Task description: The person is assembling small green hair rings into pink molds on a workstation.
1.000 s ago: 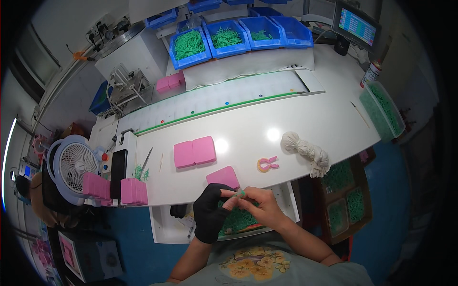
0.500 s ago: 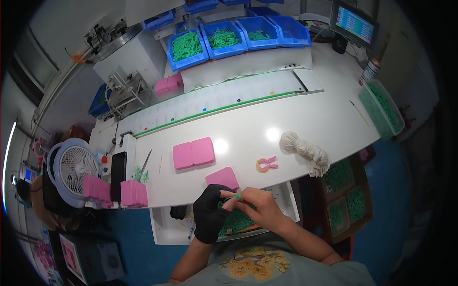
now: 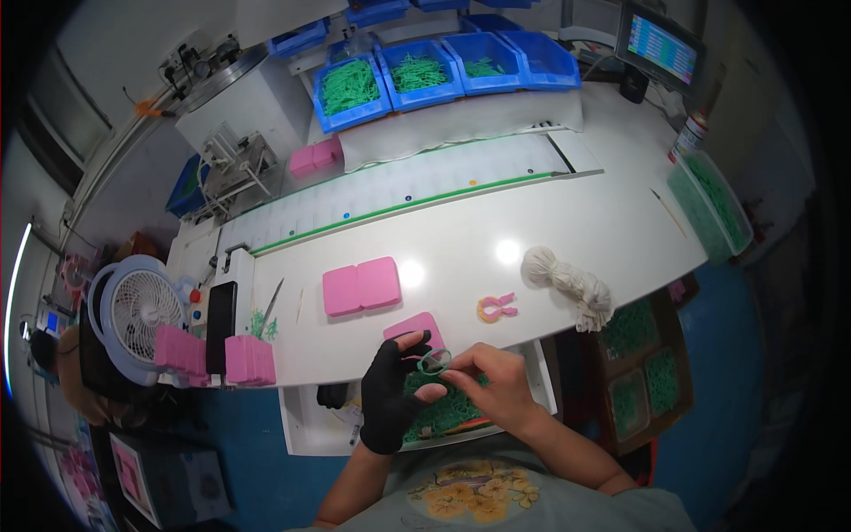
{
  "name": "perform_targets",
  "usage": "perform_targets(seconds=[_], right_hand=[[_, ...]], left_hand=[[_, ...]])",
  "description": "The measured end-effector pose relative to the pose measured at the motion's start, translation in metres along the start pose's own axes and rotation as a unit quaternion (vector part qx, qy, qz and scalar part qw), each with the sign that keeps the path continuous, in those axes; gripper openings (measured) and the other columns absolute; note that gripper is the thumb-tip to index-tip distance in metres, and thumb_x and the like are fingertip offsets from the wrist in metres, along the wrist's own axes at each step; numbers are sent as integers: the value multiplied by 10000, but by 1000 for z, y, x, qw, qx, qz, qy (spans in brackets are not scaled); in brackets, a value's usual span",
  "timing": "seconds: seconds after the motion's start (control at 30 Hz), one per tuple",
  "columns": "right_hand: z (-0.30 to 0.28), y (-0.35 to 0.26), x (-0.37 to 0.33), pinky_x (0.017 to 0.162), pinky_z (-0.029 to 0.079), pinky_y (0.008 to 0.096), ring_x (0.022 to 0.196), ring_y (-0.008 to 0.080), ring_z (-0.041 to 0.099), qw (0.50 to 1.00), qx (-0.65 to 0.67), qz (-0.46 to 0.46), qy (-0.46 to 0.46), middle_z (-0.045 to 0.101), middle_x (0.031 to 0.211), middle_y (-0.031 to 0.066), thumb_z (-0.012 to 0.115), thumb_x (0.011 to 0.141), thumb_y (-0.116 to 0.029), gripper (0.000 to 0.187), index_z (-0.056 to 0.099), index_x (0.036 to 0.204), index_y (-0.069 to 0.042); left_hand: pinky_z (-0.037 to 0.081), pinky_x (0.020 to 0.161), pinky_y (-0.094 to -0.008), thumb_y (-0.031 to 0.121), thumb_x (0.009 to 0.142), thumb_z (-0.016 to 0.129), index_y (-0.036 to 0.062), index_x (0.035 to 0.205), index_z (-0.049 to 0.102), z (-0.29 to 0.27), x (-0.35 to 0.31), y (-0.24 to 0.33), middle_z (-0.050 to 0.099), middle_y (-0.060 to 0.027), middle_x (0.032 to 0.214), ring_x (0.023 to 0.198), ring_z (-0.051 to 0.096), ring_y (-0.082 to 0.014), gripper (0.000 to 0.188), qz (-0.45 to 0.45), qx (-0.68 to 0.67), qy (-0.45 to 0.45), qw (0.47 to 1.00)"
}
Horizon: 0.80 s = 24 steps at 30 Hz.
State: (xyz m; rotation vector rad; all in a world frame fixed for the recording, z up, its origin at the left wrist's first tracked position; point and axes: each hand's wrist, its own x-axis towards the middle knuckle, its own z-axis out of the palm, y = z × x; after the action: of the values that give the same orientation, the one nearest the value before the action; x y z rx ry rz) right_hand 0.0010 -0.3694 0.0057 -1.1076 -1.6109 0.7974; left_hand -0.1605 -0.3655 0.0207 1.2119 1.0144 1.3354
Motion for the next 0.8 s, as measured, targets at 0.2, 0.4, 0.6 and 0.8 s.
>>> perform_targets(seconds=[0.2, 0.4, 0.6, 0.8], right_hand=[[6, 0, -2, 549, 478, 275, 594, 150, 610, 1000, 14, 14, 2, 639, 737, 77, 748, 792, -83, 137, 640, 834, -9], [7, -3, -3, 542, 462, 260, 581, 117, 579, 996, 65, 61, -28, 625, 706, 70, 738, 806, -79, 138, 628, 824, 3], [5, -5, -3, 565, 481, 243, 623, 100, 613, 994, 59, 77, -55, 658, 737, 79, 739, 799, -55, 126, 641, 825, 19], [5, -6, -4, 561, 479, 243, 616, 102, 613, 994, 63, 71, -52, 657, 733, 77, 741, 802, -64, 129, 643, 825, 16]], left_hand=[[470, 813, -257, 115, 855, 701, -1, 1099, 648, 2, -4, 5, 661, -47, 961, 879, 589, -105, 276, -65, 112, -10, 992], [469, 742, -229, 94, 890, 662, -2, 1026, 683, 2, -3, 4, 670, -27, 895, 823, 574, -75, 168, -35, 124, 7, 992], [468, 723, -224, 89, 887, 662, -1, 1018, 686, 0, -3, -2, 672, -17, 879, 804, 572, -68, 161, -46, 105, 16, 993], [469, 725, -226, 80, 884, 662, -2, 1016, 686, -1, -3, -4, 672, -14, 883, 805, 570, -66, 157, -55, 94, 16, 994]])
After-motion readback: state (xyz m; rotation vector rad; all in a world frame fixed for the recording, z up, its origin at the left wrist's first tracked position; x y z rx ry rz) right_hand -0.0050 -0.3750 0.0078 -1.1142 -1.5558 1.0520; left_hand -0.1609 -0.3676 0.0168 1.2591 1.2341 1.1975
